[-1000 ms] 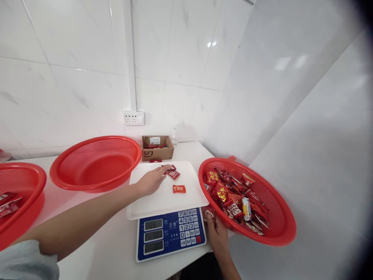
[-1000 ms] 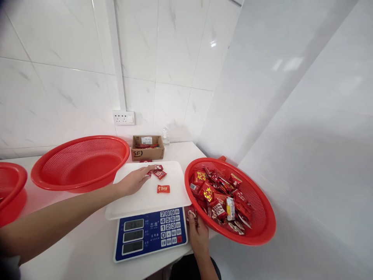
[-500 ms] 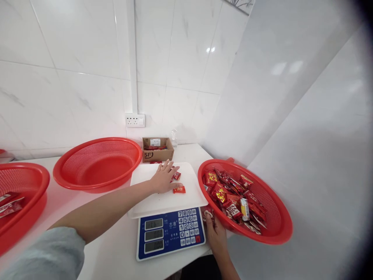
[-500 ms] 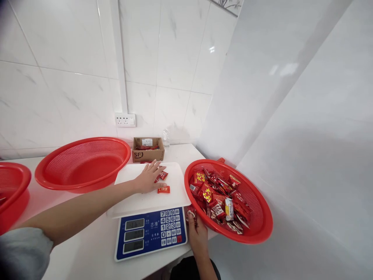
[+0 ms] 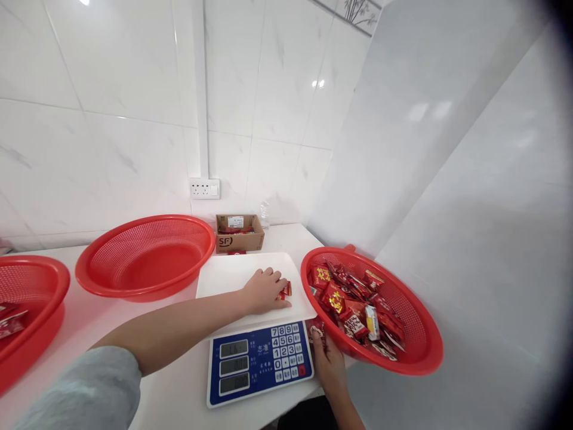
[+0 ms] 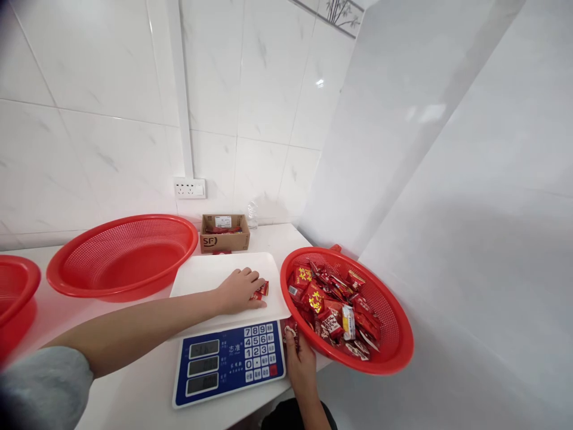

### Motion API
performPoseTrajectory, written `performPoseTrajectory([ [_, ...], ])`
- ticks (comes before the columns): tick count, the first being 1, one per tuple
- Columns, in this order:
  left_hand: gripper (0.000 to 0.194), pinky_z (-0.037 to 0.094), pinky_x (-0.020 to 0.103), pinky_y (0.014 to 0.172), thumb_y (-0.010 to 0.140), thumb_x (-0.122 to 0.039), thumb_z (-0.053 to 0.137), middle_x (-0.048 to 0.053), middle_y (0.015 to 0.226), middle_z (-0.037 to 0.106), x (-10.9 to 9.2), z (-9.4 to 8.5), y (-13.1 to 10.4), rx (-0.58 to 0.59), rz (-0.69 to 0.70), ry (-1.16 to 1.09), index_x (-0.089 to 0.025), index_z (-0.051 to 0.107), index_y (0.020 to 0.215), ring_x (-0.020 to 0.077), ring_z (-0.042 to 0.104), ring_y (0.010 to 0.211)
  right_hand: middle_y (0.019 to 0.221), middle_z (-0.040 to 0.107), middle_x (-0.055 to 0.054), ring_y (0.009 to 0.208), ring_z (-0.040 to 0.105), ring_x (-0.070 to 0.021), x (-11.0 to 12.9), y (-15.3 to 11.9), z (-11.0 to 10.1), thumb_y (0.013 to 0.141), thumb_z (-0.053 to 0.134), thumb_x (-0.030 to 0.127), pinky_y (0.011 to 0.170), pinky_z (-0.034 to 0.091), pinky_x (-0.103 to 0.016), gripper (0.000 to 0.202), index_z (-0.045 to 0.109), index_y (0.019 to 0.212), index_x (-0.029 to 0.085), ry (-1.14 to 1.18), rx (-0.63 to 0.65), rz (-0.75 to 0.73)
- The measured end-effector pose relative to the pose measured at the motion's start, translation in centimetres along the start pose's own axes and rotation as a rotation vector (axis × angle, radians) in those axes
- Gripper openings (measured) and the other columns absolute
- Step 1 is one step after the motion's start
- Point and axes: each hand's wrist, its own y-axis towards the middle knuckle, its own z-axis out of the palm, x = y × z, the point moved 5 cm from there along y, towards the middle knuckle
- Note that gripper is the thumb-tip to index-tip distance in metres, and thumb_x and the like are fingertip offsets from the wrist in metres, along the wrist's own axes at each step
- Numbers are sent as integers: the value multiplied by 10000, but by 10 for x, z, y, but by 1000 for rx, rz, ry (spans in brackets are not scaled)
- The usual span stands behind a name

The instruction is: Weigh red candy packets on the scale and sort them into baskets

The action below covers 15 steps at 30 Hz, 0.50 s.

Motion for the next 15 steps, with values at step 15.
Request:
performPoseTrajectory([
  [15, 224, 492, 256, 663, 894, -297, 383, 19, 917, 643, 61, -23, -10, -129, -256, -356, -218, 586, 945, 146, 633, 727, 1140, 643, -136, 1143, 533, -289, 2, -1, 1, 785, 473, 558, 1015, 366, -432, 572, 619, 1131, 126, 1, 89, 60],
])
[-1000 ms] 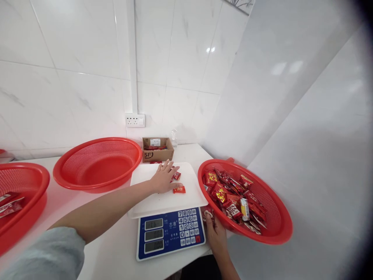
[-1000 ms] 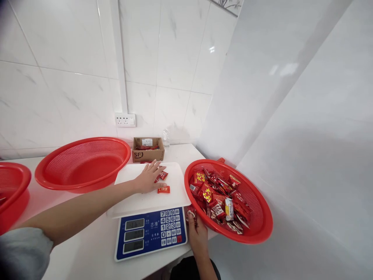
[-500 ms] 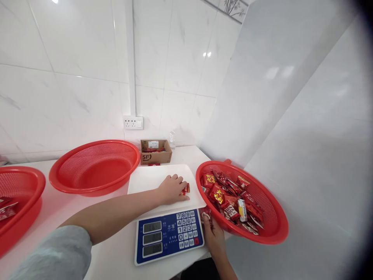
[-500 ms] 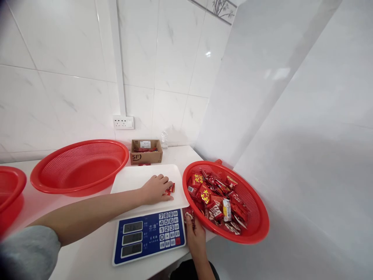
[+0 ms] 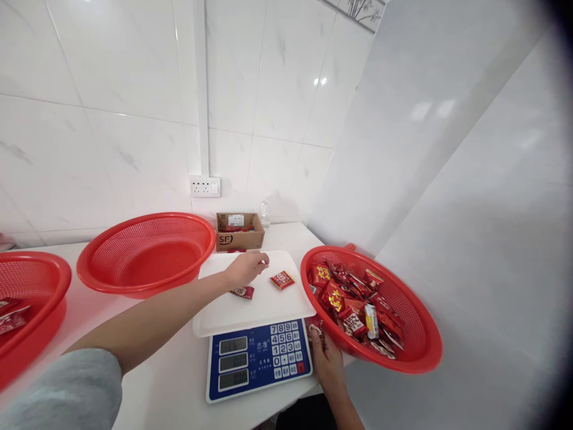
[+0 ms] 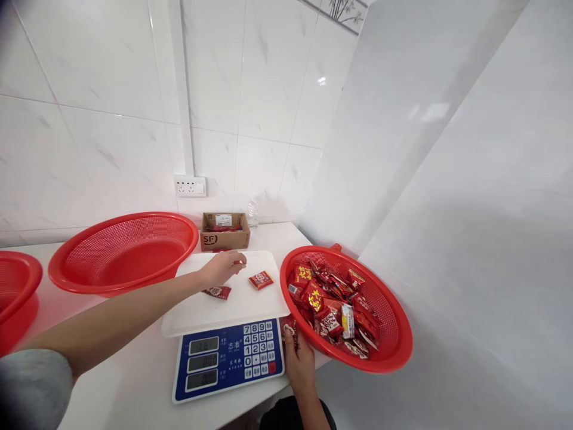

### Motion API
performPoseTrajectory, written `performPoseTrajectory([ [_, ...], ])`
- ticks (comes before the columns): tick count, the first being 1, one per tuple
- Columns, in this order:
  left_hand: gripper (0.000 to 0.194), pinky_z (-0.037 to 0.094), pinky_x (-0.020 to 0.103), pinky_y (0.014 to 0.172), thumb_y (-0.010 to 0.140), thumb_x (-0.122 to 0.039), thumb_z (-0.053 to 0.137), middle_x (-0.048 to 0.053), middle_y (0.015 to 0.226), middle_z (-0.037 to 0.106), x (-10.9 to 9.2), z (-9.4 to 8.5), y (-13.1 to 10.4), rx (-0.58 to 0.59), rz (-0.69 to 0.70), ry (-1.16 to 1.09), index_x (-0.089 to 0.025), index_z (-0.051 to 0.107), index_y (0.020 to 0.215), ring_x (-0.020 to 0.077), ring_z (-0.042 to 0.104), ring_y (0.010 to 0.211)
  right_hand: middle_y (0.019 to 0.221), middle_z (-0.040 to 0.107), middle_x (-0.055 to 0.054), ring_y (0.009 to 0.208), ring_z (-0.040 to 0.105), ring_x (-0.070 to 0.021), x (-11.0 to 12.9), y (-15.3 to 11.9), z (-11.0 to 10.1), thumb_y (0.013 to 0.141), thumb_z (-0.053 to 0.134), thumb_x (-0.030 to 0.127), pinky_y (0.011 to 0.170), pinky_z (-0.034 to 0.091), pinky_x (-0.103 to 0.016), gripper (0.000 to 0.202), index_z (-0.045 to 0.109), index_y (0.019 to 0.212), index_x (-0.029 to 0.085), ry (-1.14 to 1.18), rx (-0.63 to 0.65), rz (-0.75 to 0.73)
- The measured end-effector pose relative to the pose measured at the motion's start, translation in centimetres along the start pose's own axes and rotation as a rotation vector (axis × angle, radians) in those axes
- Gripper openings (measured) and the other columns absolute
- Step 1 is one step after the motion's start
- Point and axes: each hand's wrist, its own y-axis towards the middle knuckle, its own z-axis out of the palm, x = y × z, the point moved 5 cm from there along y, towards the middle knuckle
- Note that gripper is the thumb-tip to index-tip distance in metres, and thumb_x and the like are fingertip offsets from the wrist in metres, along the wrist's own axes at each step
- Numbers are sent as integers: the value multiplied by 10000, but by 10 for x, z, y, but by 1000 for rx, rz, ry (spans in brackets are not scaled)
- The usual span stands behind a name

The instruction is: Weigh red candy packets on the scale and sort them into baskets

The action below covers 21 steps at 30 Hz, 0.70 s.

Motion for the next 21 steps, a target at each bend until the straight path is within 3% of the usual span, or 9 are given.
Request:
performPoseTrajectory([
  [3, 290, 436, 230, 409, 904, -356, 310, -2, 756, 633, 19, -18, -9, -18, -133, -92, -207, 547, 982, 110, 562, 439, 1130, 651, -124, 1133, 542, -283, 1, 0, 0, 791, 472, 554, 996, 392, -418, 551, 626, 1122, 142, 5, 9, -7],
  [5, 337, 360, 223, 321, 894, -424, 295, -15, 667, 601, 35, -33, -18, -44, -264, -159, -211, 541, 982, 107, 499, 348, 1122, 655, -122, 1125, 549, -284, 1, 0, 0, 792, 475, 550, 988, 401, -419, 540, 631, 1115, 145, 6, 5, -9],
  [8, 369, 365, 230, 370, 857, -508, 346, -11, 637, 585, 57, -67, -36, -176, -363, -151, -214, 567, 886, 119, 500, 401, 1133, 647, -137, 1128, 546, -294, 1, 0, 0, 792, 473, 552, 979, 408, -430, 564, 621, 1128, 123, 0, 4, -4],
  [10, 342, 394, 240, 475, 849, -491, 377, 5, 712, 611, 68, -91, -47, -277, -325, -15, -210, 565, 795, 138, 543, 540, 1163, 631, -139, 1158, 522, -297, 1, 0, 0, 785, 477, 559, 987, 400, -433, 582, 614, 1143, 121, -8, -4, -13],
  [13, 330, 385, 251, 570, 867, -450, 363, 20, 833, 616, 91, -116, -65, -317, -349, 199, -194, 545, 763, 169, 557, 705, 1168, 626, -144, 1162, 519, -298, 1, 0, 0, 779, 468, 582, 985, 402, -427, 603, 622, 1134, 119, -12, -5, -10],
  [18, 382, 445, 318, 727, 884, -459, 327, 79, 1034, 589, 134, -123, -84, -238, -454, 310, -171, 568, 949, 241, 556, 915, 1155, 635, -141, 1133, 542, -284, 1, -1, 1, 789, 453, 595, 971, 418, -395, 607, 620, 1130, 122, 2, 37, -9],
  [21, 410, 398, 404, 920, 876, -483, 355, 101, 1146, 569, 124, -108, -85, -237, -325, 322, -182, 585, 1033, 293, 471, 1122, 1135, 646, -140, 1114, 554, -289, 2, -1, 1, 787, 462, 589, 960, 425, -403, 595, 621, 1125, 126, 3, 37, -15],
])
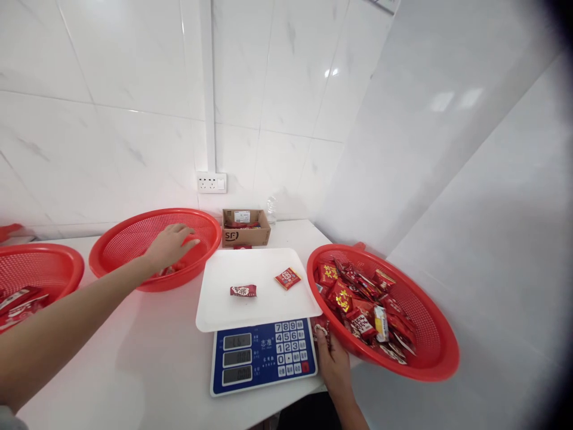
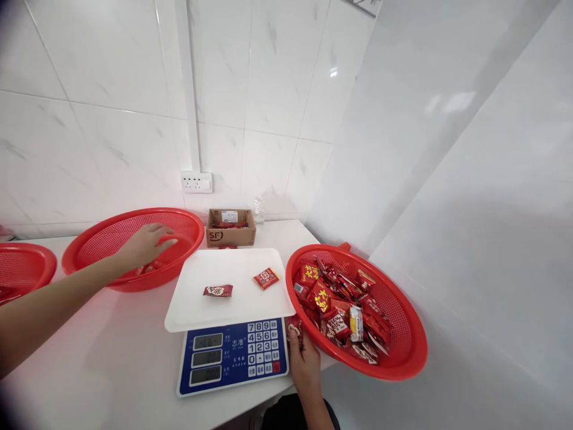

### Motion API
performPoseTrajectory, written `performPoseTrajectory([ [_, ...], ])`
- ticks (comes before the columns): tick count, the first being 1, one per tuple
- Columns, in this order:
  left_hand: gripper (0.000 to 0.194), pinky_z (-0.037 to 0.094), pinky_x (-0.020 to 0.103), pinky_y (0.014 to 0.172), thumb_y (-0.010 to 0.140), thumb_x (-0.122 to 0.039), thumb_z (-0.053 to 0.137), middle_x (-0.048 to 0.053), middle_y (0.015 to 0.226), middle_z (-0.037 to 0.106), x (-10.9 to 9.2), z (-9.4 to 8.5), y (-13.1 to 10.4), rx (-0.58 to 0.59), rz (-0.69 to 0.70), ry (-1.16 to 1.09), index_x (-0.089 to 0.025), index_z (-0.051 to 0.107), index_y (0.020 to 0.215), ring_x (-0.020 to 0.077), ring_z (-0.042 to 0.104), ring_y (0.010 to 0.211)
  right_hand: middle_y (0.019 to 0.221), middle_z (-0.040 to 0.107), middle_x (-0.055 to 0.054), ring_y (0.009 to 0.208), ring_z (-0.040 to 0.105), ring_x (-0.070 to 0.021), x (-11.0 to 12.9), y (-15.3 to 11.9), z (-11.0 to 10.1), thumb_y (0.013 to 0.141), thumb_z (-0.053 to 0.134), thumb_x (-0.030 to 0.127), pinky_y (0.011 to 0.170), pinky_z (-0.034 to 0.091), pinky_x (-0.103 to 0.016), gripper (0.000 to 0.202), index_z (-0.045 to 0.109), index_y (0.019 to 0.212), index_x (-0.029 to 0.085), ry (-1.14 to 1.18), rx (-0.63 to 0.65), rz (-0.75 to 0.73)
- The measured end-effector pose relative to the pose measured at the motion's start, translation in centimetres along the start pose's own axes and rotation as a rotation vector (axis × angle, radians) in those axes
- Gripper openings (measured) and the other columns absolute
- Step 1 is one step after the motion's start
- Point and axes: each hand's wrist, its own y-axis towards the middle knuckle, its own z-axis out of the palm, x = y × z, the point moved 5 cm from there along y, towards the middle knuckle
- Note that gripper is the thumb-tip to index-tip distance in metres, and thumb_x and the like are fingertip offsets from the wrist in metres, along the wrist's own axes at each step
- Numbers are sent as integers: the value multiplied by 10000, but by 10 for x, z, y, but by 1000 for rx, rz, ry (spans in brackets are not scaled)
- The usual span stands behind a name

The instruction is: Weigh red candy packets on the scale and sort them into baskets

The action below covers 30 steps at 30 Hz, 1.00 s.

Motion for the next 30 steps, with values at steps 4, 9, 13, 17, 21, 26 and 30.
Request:
performPoseTrajectory([
  [4, 530, 321, 411, 1033, 849, -555, 401, 103, 1379, 419, -65, 29, -23, 173, 268, -179, -208, 488, 1241, 273, 355, 1278, 1112, 657, -141, 1089, 572, -283, 1, -1, -1, 786, 455, 588, 934, 444, -385, 596, 625, 1111, 119, -15, -14, 14],
  [9, 763, 168, 464, 1100, 795, -630, 453, 96, 1523, 136, -148, 77, -42, 533, 544, -296, -268, 216, 1423, 280, 78, 1392, 1077, 673, -123, 1066, 582, -282, 1, -1, -1, 794, 469, 556, 916, 452, -386, 524, 650, 1064, 145, -28, -22, 10],
  [13, 799, 111, 534, 1086, 793, -630, 457, 132, 1523, 87, -188, 99, -23, 528, 590, -293, -254, 167, 1436, 313, 28, 1388, 1069, 678, -105, 1066, 582, -279, 2, 0, 0, 805, 473, 537, 943, 436, -391, 489, 651, 1072, 168, -13, -13, -7],
  [17, 753, 124, 545, 1074, 792, -623, 462, 125, 1521, 122, -220, 110, -6, 505, 636, -261, -271, 230, 1416, 327, 59, 1386, 1123, 652, -130, 1092, 567, -276, 3, 0, 1, 810, 464, 534, 984, 402, -416, 536, 620, 1126, 131, -3, -28, -34],
  [21, 594, 260, 470, 1037, 854, -535, 418, 99, 1416, 389, -239, 115, 1, 422, 664, -254, -292, 294, 1382, 289, 336, 1301, 1127, 651, -128, 1095, 566, -267, 3, 0, 1, 805, 465, 544, 974, 416, -408, 541, 625, 1115, 130, 13, -50, -32],
  [26, 400, 360, 439, 941, 890, -380, 385, 109, 1201, 548, -241, 115, 8, 327, 596, -179, -228, 446, 1256, 285, 477, 1130, 1085, 669, -134, 1051, 591, -271, 3, 0, 1, 803, 452, 565, 936, 447, -400, 558, 642, 1080, 120, 13, -36, -33],
  [30, 350, 443, 392, 831, 808, -338, 487, 93, 1077, 567, -233, 110, 13, 369, 551, -161, -240, 517, 1142, 279, 528, 1039, 1130, 652, -120, 1090, 572, -267, 5, -1, 0, 794, 467, 570, 935, 450, -382, 555, 635, 1100, 139, 27, -44, -34],
])
